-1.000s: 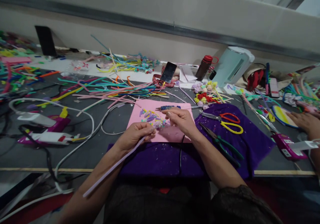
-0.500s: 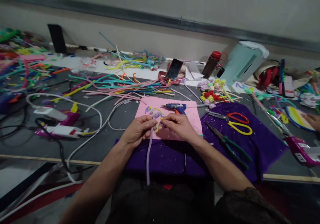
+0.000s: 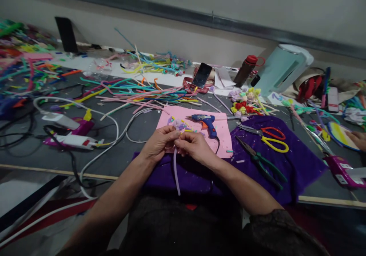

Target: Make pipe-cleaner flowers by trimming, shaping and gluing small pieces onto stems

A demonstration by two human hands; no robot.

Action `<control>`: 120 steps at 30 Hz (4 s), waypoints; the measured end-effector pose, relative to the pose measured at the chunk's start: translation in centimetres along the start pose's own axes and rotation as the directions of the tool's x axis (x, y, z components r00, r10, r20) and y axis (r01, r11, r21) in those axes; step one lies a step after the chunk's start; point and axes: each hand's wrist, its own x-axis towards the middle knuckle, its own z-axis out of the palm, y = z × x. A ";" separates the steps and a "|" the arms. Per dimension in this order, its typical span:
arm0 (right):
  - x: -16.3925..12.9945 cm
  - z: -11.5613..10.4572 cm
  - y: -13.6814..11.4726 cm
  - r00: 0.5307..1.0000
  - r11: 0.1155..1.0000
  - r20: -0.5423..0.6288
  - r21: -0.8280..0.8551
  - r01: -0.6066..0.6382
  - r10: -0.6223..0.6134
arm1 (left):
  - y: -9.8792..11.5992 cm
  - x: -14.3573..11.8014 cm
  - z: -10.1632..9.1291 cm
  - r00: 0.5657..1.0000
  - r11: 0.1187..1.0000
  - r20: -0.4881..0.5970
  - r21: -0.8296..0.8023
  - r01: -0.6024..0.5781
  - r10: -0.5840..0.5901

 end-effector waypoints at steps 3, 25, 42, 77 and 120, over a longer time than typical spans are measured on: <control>0.0 -0.1 0.4 0.999 0.999 0.036 0.024 -0.021 0.021 | 0.0 -0.2 0.1 1.000 1.000 -0.004 0.009 -0.001 0.001; 0.7 -1.9 -0.8 0.987 0.992 -0.159 0.122 0.033 -0.014 | -0.4 -0.5 0.2 0.990 0.976 0.087 0.179 -0.123 0.109; 0.8 -2.0 -0.9 0.994 0.996 -0.112 0.089 0.021 -0.011 | -0.3 -0.7 0.5 0.990 0.948 0.078 0.286 -0.138 0.120; 0.2 -2.2 -1.3 0.907 0.972 -0.351 -0.072 0.223 -0.234 | 0.1 -0.6 0.3 0.993 0.991 0.120 0.132 -0.015 -0.001; 0.2 -6.7 0.9 0.978 -0.018 0.034 -0.999 0.031 -0.205 | 0.7 -0.6 -0.3 0.995 0.998 0.085 0.038 0.049 -0.052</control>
